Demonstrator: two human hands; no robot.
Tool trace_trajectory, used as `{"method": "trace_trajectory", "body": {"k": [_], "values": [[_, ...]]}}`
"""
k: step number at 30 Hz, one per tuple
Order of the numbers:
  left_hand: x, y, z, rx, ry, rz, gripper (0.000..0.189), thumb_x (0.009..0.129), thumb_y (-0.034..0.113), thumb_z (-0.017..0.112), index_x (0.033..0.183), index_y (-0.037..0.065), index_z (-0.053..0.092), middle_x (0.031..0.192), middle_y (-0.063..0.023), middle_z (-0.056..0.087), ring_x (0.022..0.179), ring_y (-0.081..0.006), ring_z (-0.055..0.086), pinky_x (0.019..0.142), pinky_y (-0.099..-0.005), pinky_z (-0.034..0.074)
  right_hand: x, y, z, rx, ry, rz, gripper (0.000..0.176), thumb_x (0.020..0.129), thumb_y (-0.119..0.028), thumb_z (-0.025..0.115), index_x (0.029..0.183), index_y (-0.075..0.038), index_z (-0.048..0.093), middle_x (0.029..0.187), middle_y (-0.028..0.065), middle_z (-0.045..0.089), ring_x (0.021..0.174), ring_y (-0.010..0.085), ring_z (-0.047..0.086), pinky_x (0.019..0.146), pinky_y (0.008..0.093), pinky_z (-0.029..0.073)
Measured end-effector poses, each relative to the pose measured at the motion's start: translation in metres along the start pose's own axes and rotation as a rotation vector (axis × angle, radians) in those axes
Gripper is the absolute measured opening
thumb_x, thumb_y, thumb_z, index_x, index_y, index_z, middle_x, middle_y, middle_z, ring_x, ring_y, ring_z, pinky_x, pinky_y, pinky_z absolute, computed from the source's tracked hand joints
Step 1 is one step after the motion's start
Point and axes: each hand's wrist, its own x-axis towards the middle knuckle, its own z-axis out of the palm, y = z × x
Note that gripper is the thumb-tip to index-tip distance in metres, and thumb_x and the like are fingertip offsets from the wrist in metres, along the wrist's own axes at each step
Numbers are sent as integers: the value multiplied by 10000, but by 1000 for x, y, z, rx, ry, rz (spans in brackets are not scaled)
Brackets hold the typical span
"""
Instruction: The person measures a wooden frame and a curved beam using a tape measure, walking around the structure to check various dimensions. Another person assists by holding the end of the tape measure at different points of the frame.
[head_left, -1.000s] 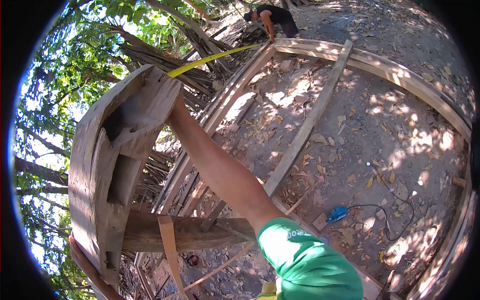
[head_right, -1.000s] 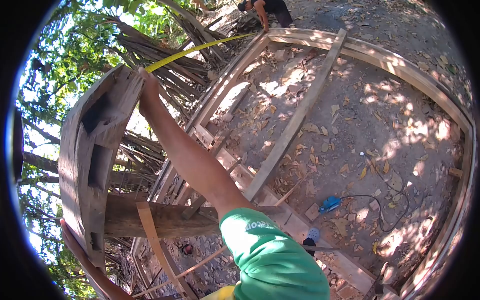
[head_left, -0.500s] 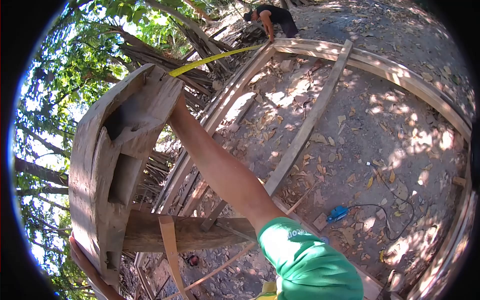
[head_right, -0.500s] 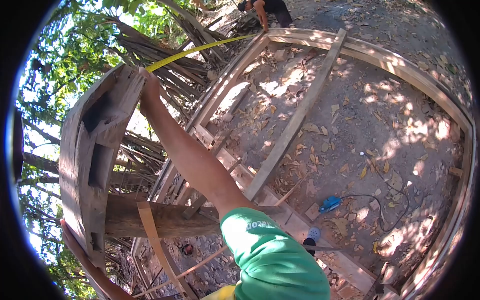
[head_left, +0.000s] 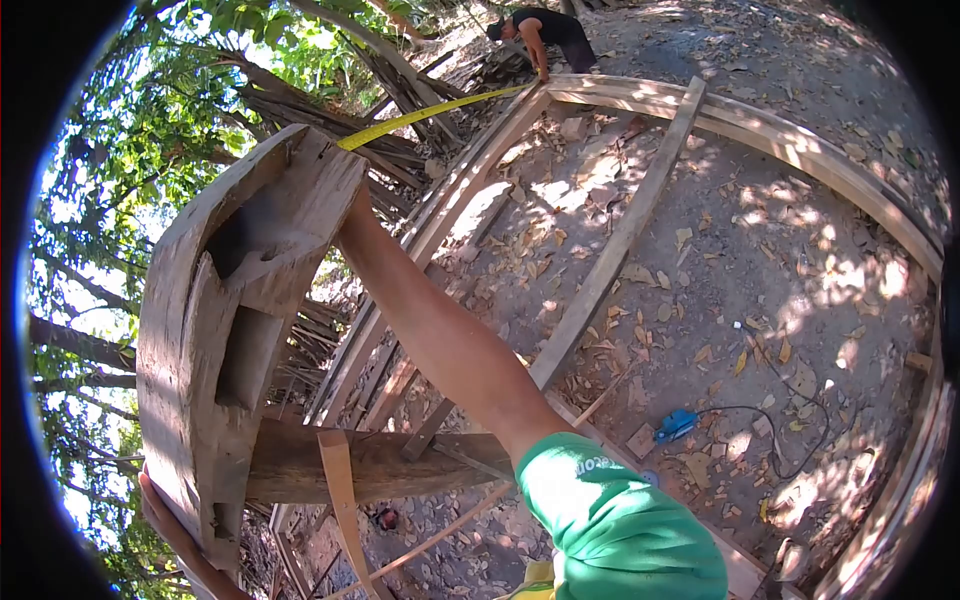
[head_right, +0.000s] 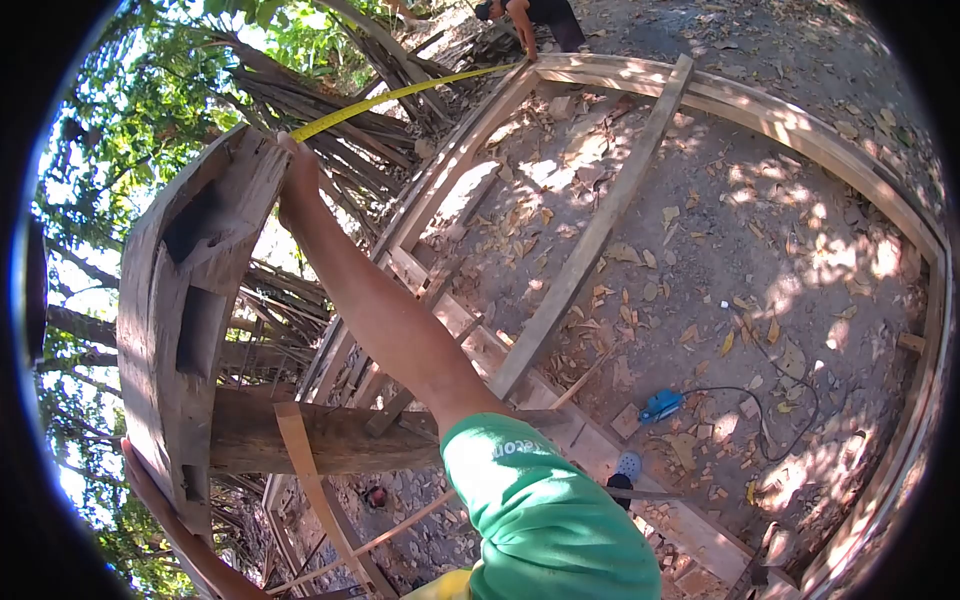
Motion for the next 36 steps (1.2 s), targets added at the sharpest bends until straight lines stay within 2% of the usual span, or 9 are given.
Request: {"method": "trace_trajectory", "body": {"k": [9, 27, 33, 36], "values": [[-4, 7, 4, 7, 13, 31, 524, 945, 393, 377, 1185, -49, 526, 1156, -132, 565, 1040, -199, 510, 930, -304, 345, 1, 0, 0, -32, -17, -21, 273, 917, -257, 422, 976, -7, 517, 820, 83, 567, 723, 192, 564, 671, 343, 461], [-8, 17, 8, -1, 20, 20, 519, 946, 390, 378, 1182, -48, 527, 1137, -121, 569, 1026, -190, 511, 919, -298, 349, 3, 0, -4, -42, -19, 10, 293, 908, -253, 427, 1025, 2, 510, 866, 104, 581, 780, 212, 581, 718, 362, 467], [-9, 20, 10, -5, 33, 18, 524, 939, 402, 393, 1178, -43, 532, 1124, -115, 572, 1002, -185, 513, 908, -298, 355, 6, 4, -6, -42, -85, -33, 302, 905, -262, 434, 1022, 6, 509, 867, 106, 584, 771, 209, 582, 706, 358, 471], [-10, 19, 10, 2, 48, 22, 522, 937, 403, 397, 1178, -40, 533, 1121, -117, 571, 998, -187, 512, 905, -300, 356, 3, 2, -3, 2, -50, -4, 298, 907, -260, 434, 1013, 7, 513, 856, 102, 588, 743, 204, 584, 679, 355, 476]]}}
